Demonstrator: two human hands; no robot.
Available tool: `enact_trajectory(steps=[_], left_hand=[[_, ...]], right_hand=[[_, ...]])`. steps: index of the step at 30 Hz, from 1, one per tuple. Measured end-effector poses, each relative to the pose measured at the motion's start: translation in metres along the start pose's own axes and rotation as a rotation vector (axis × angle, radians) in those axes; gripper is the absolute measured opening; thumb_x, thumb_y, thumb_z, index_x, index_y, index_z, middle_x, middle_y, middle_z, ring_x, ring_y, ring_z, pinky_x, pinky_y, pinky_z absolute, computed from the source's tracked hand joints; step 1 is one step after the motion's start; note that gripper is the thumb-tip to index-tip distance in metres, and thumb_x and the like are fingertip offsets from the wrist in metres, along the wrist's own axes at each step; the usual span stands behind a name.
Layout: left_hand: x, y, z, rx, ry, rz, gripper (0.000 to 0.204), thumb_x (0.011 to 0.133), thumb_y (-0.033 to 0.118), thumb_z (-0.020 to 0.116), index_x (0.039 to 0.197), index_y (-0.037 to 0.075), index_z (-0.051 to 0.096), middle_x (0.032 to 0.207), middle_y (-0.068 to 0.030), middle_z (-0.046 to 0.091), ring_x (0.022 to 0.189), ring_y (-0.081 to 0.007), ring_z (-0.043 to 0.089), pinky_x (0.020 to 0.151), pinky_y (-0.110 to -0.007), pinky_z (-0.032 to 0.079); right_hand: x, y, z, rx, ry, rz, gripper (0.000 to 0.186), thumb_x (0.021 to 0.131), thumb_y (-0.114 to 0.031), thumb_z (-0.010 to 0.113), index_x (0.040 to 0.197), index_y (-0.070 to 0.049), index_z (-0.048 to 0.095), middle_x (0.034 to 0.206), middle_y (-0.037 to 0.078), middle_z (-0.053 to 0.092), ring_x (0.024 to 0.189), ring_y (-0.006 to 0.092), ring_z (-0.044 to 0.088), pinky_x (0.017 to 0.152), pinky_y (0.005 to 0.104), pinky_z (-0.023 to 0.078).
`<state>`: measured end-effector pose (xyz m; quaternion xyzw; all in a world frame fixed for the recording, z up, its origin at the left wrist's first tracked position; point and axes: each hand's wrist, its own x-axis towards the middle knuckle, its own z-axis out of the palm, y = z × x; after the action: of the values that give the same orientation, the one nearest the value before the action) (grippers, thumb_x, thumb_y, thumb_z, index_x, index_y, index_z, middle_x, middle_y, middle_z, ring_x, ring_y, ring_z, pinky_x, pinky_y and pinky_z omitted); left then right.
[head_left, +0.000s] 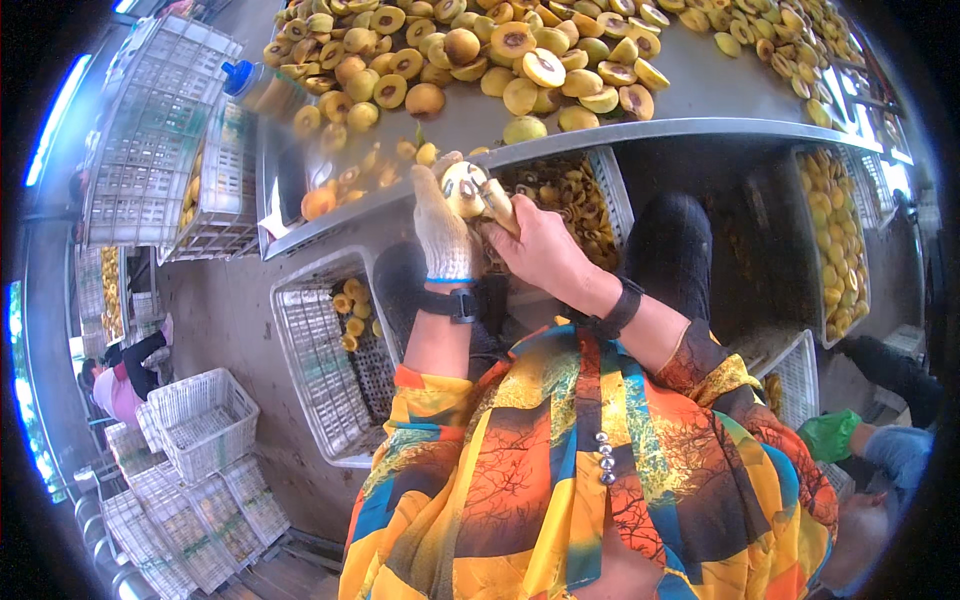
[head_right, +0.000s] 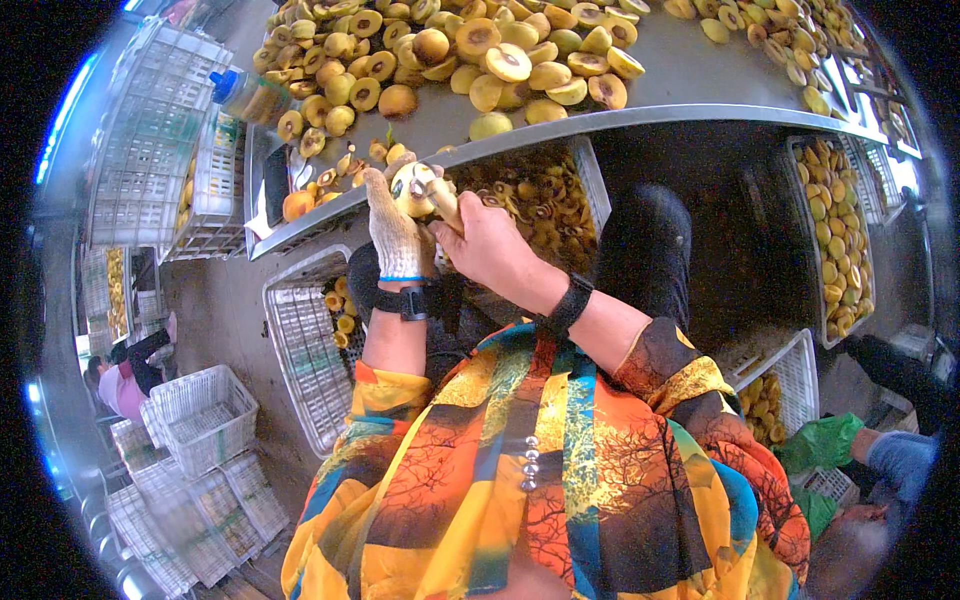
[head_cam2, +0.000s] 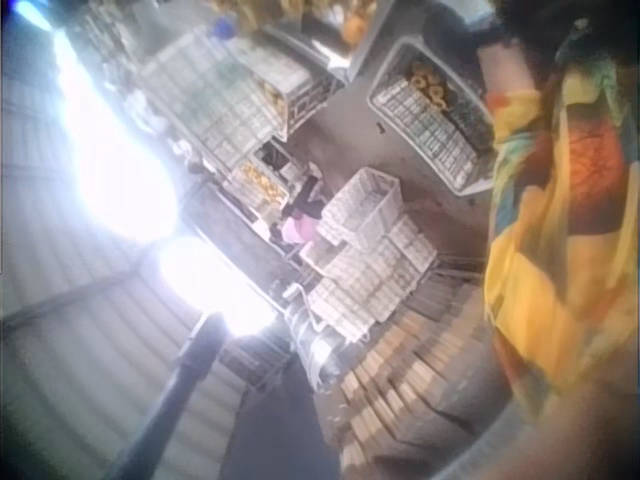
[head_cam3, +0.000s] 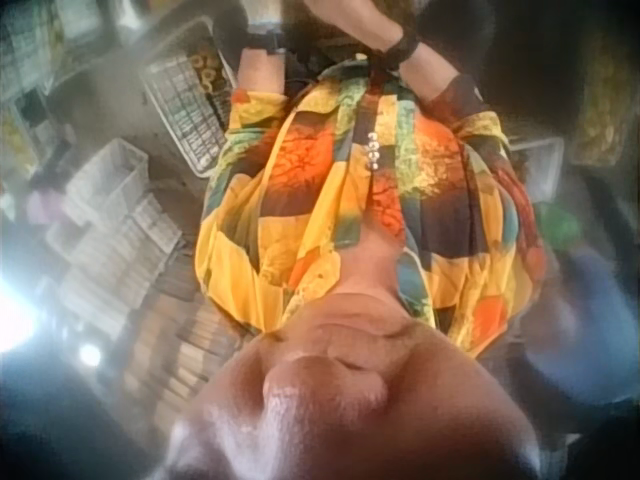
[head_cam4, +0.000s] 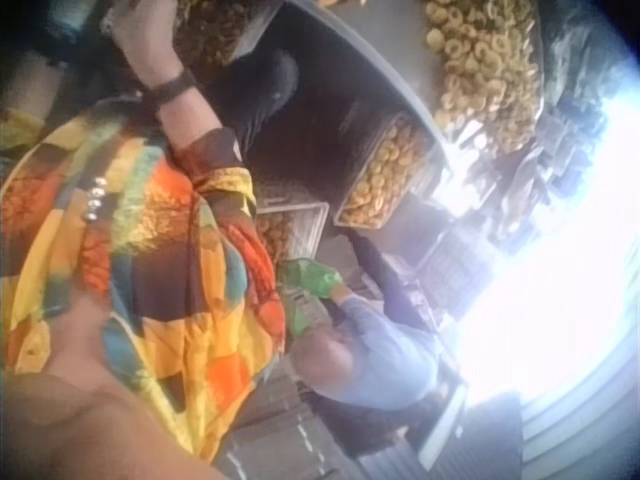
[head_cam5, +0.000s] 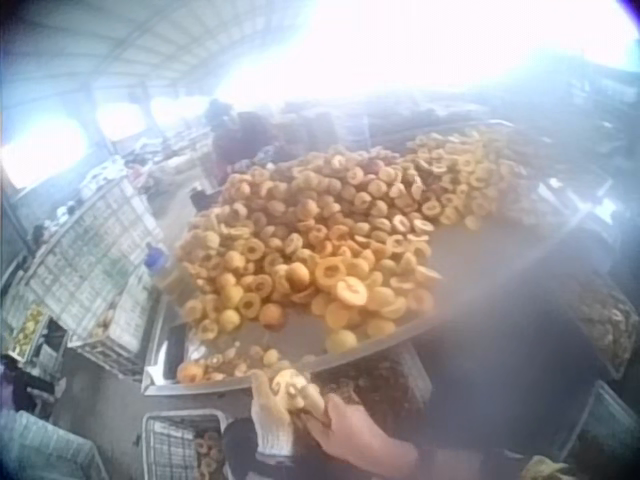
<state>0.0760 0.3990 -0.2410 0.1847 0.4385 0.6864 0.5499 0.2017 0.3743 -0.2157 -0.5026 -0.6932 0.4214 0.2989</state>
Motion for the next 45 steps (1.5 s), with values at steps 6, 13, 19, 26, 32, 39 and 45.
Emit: enact_trajectory(steps=[6, 13, 19, 26, 32, 39, 45], left_hand=[[-0.007, 0.003, 0.008, 0.060, -0.055, 0.021, 0.055, 0.090, 0.053, 0.038, 0.104, 0.002, 0.051, 0.079, -0.0177, 0.061, 0.059, -0.0247, 0.060, 0.054, -0.031, 0.052], [-0.003, 0.005, 0.004, 0.188, -0.079, -0.031, 0.060, 0.090, 0.054, 0.034, 0.095, -0.002, 0.056, 0.069, -0.0156, 0.061, 0.055, -0.0220, 0.059, 0.051, -0.028, 0.050], [0.008, 0.030, 0.006, 0.392, -0.369, -0.409, 0.064, 0.087, 0.055, 0.041, 0.092, -0.005, 0.062, 0.073, -0.0129, 0.063, 0.063, -0.0197, 0.061, 0.058, -0.026, 0.051], [-0.005, 0.005, 0.006, 0.335, -0.129, 0.053, 0.041, 0.089, 0.039, 0.051, 0.095, -0.001, 0.057, 0.075, -0.0144, 0.062, 0.058, -0.0230, 0.061, 0.053, -0.032, 0.052], [0.001, 0.004, 0.003, 0.095, -0.239, -0.351, 0.037, 0.088, 0.037, 0.051, 0.088, 0.000, 0.056, 0.073, -0.0169, 0.061, 0.055, -0.0269, 0.059, 0.051, -0.033, 0.050], [0.002, 0.005, 0.007, 0.288, -0.224, -0.253, 0.034, 0.088, 0.032, 0.054, 0.084, -0.001, 0.060, 0.070, -0.0147, 0.062, 0.053, -0.0211, 0.058, 0.049, -0.029, 0.049], [0.004, 0.007, 0.003, 0.320, -0.240, -0.232, 0.035, 0.088, 0.034, 0.053, 0.086, 0.000, 0.060, 0.071, -0.0151, 0.062, 0.053, -0.0211, 0.059, 0.046, -0.028, 0.048]], right_hand=[[-0.006, 0.004, 0.003, -0.015, -0.067, 0.005, 0.026, 0.081, -0.017, 0.057, 0.087, 0.005, 0.043, 0.070, 0.029, 0.056, 0.073, 0.0465, 0.055, 0.062, 0.0484, 0.044], [-0.016, 0.010, 0.003, -0.027, -0.113, -0.018, 0.022, 0.081, -0.012, 0.053, 0.088, 0.006, 0.043, 0.072, 0.031, 0.056, 0.076, 0.0477, 0.055, 0.066, 0.0487, 0.045], [-0.013, 0.001, -0.013, -0.027, -0.380, 0.215, 0.021, 0.079, -0.012, 0.049, 0.089, 0.007, 0.045, 0.065, 0.023, 0.058, 0.055, 0.0358, 0.060, 0.051, 0.0415, 0.048], [-0.014, -0.010, 0.001, 0.363, -0.292, 0.323, 0.017, 0.080, -0.010, 0.049, 0.091, 0.002, 0.044, 0.056, 0.009, 0.051, 0.040, 0.0162, 0.049, 0.037, 0.0305, 0.041], [-0.017, -0.008, -0.002, 0.654, -0.463, 0.573, 0.010, 0.081, -0.008, 0.049, 0.086, -0.007, 0.041, 0.052, -0.002, 0.040, 0.037, 0.0078, 0.041, 0.032, 0.0240, 0.033], [-0.016, -0.004, -0.008, 0.950, -0.544, 0.657, 0.009, 0.082, -0.010, 0.050, 0.085, -0.007, 0.042, 0.056, 0.000, 0.042, 0.037, 0.0077, 0.039, 0.032, 0.0239, 0.033], [-0.012, 0.004, -0.012, 1.116, -0.734, 0.701, 0.009, 0.083, -0.007, 0.050, 0.086, -0.010, 0.043, 0.059, -0.002, 0.040, 0.038, 0.0041, 0.034, 0.033, 0.0220, 0.032]])
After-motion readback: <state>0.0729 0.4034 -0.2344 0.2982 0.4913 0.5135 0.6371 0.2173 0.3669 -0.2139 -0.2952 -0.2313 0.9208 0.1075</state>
